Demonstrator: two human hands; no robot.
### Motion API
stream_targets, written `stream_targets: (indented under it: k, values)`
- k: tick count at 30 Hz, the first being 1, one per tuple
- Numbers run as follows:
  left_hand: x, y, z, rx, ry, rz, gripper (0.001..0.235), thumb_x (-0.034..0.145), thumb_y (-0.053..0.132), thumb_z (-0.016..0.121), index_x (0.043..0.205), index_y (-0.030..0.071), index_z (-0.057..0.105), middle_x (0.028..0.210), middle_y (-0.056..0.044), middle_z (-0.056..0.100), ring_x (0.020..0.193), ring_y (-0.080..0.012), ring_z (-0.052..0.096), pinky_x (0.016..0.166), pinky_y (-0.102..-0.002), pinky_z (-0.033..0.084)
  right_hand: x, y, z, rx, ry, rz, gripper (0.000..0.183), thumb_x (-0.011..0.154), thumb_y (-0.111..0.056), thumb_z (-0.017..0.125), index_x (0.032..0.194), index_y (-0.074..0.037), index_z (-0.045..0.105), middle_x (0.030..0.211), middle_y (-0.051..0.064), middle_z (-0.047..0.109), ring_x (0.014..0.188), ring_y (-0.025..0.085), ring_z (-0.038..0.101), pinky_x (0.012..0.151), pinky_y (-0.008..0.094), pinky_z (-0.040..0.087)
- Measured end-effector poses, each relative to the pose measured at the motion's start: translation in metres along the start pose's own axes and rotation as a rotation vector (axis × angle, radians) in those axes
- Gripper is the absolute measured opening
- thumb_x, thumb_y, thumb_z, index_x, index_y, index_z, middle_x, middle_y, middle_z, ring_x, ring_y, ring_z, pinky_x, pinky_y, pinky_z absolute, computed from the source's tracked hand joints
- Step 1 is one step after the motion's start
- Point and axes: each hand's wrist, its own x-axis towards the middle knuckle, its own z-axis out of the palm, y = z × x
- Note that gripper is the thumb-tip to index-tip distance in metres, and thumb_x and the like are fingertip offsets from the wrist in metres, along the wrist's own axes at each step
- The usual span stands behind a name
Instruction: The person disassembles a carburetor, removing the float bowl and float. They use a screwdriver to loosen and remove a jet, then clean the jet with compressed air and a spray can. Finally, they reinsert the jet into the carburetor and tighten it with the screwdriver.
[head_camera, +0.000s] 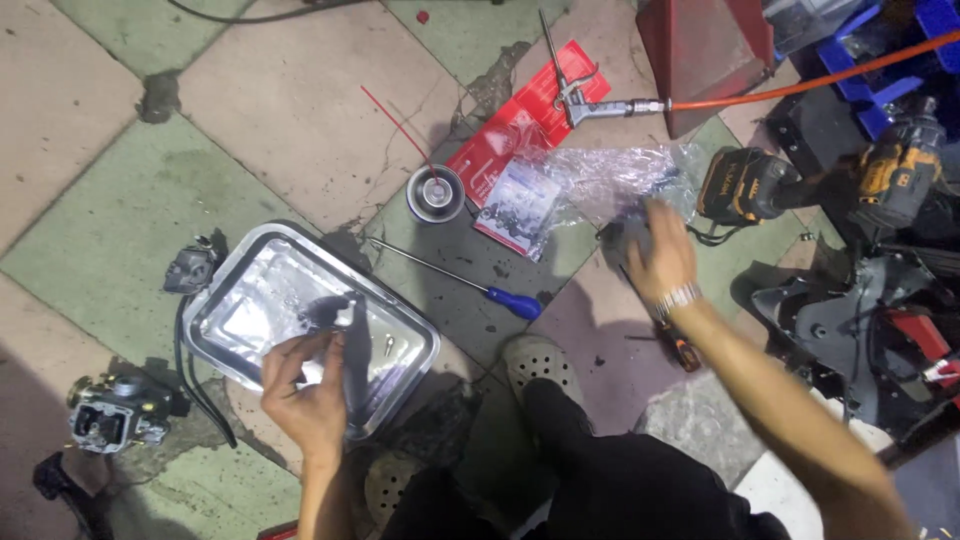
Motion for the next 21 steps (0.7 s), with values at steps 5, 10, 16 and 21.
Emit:
stream_targets:
  k: [5,10,16,21]
  values:
    - [0.010,0.035,-0.007,0.006,-0.047,-0.036,0.014,0.087,0.014,0.084,0.100,0.010,0.079,0.098,-0.002,0.072,0.101,-0.0170,0.060,0.090,-0.030,0.047,0.164,0.023,0.064,-0.175,0.071,-0.229,0.051,0.103,-0.013,0.046,0.153,-0.002,0.043,0.152,0.030,0.043,0.131,0.049,0.049,0.106,0.055,0.043]
    - [0.018,0.040,-0.026,-0.087,-0.049,-0.043,0.007,0.087,0.008,0.081,0.093,0.009,0.078,0.093,-0.002,0.072,0.094,-0.0178,0.064,0.088,-0.030,0.048,0.226,0.022,0.076,-0.446,-0.256,-0.137,0.053,0.084,-0.020,0.065,0.135,-0.012,0.058,0.108,0.023,0.064,0.073,0.048,0.071,0.060,0.059,0.055]
    - [0.018,0.008,-0.017,-0.057,-0.060,0.314,0.013,0.095,0.015,0.074,0.106,0.008,0.073,0.105,-0.008,0.076,0.101,-0.0216,0.073,0.101,-0.036,0.059,0.187,-0.017,-0.062,-0.134,-0.045,-0.427,0.046,0.108,-0.022,0.080,0.148,0.000,0.073,0.122,0.029,0.074,0.102,0.046,0.069,0.085,0.050,0.053]
    - [0.020,0.007,-0.004,-0.089,-0.067,0.459,0.010,0.098,0.005,0.071,0.107,0.003,0.071,0.101,-0.012,0.077,0.085,-0.0209,0.077,0.077,-0.026,0.068,0.091,-0.139,-0.173,0.215,-0.303,-0.578,0.037,0.098,-0.015,0.068,0.130,0.003,0.067,0.126,0.024,0.067,0.109,0.034,0.066,0.098,0.044,0.053]
